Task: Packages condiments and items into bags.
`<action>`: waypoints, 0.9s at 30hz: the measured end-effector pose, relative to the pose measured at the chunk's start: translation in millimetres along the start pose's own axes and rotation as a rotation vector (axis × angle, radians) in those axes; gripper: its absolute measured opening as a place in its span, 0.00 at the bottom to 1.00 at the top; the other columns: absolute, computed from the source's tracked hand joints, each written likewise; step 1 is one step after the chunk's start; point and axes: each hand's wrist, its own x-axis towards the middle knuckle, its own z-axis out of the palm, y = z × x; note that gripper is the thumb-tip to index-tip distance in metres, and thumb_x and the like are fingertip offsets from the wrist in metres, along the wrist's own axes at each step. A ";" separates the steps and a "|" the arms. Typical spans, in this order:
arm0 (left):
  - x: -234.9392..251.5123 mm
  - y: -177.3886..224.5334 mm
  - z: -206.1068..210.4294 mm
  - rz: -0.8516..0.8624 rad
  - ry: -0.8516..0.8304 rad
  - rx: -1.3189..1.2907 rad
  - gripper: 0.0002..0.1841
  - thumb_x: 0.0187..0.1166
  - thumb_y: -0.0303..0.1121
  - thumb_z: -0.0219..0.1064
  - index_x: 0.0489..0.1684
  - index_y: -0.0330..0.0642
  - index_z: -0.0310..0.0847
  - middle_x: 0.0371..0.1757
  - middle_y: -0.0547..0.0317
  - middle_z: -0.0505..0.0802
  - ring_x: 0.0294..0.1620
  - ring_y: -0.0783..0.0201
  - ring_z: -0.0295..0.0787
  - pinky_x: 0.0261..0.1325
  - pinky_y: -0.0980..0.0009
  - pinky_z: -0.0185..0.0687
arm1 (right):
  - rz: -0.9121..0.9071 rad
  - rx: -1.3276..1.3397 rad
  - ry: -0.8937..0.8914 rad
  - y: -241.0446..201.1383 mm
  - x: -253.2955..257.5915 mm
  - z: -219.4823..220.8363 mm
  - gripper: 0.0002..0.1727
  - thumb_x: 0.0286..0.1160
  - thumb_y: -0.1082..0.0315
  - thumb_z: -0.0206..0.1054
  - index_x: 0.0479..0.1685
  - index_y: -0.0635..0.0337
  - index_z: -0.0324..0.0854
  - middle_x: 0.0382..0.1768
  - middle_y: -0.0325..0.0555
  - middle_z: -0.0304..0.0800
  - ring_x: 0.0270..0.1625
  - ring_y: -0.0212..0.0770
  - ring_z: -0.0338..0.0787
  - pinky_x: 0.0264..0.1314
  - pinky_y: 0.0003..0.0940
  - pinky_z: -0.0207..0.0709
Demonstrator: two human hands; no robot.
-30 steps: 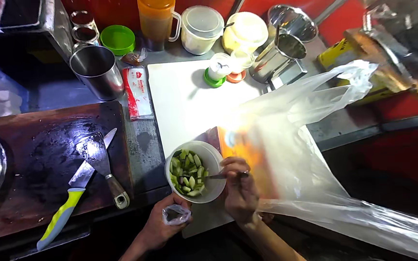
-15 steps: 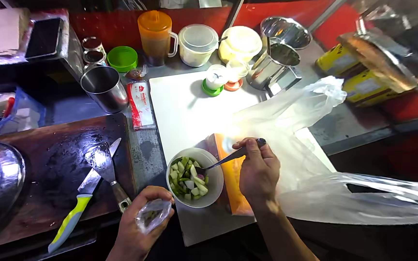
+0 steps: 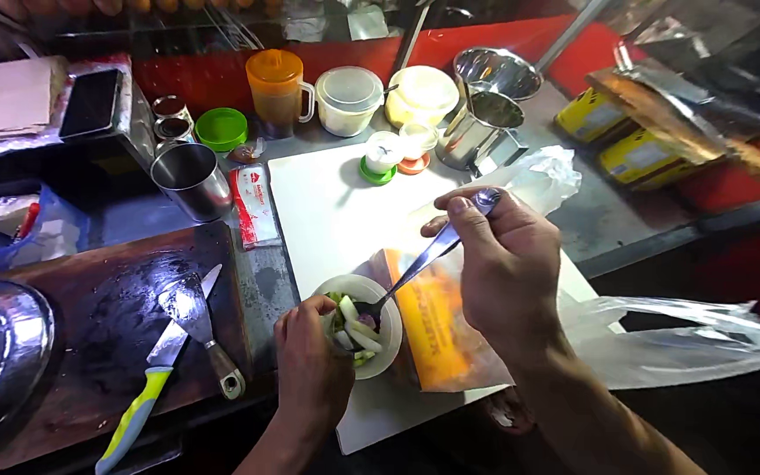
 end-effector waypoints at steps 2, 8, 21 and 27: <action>1.1 2.1 7.3 0.010 0.015 0.011 0.22 0.60 0.26 0.75 0.54 0.32 0.78 0.44 0.49 0.91 0.46 0.54 0.89 0.61 0.47 0.75 | -0.109 -0.162 0.034 -5.6 -5.3 3.3 0.11 0.89 0.67 0.55 0.51 0.61 0.81 0.36 0.34 0.88 0.34 0.17 0.85 0.37 0.14 0.78; -2.5 -16.0 20.3 0.164 0.082 -0.110 0.36 0.60 0.31 0.78 0.67 0.28 0.63 0.57 0.40 0.87 0.59 0.56 0.84 0.70 0.55 0.69 | -0.499 -0.168 0.152 0.6 -33.0 12.2 0.10 0.88 0.72 0.55 0.50 0.70 0.80 0.42 0.45 0.89 0.44 0.24 0.87 0.48 0.19 0.81; 8.4 -34.2 15.6 0.275 0.009 -0.331 0.33 0.78 0.44 0.73 0.70 0.38 0.55 0.51 0.55 0.87 0.54 0.70 0.83 0.66 0.73 0.74 | -0.701 -0.061 0.013 14.5 -83.0 11.7 0.08 0.91 0.63 0.56 0.51 0.52 0.79 0.43 0.35 0.86 0.59 0.31 0.86 0.72 0.29 0.76; 13.5 -36.8 11.6 0.247 -0.001 -0.409 0.33 0.81 0.46 0.70 0.71 0.33 0.55 0.53 0.52 0.85 0.54 0.75 0.82 0.62 0.82 0.76 | -0.772 -0.082 -0.060 11.2 -82.4 6.3 0.07 0.90 0.60 0.57 0.48 0.50 0.79 0.43 0.34 0.87 0.62 0.33 0.84 0.78 0.31 0.70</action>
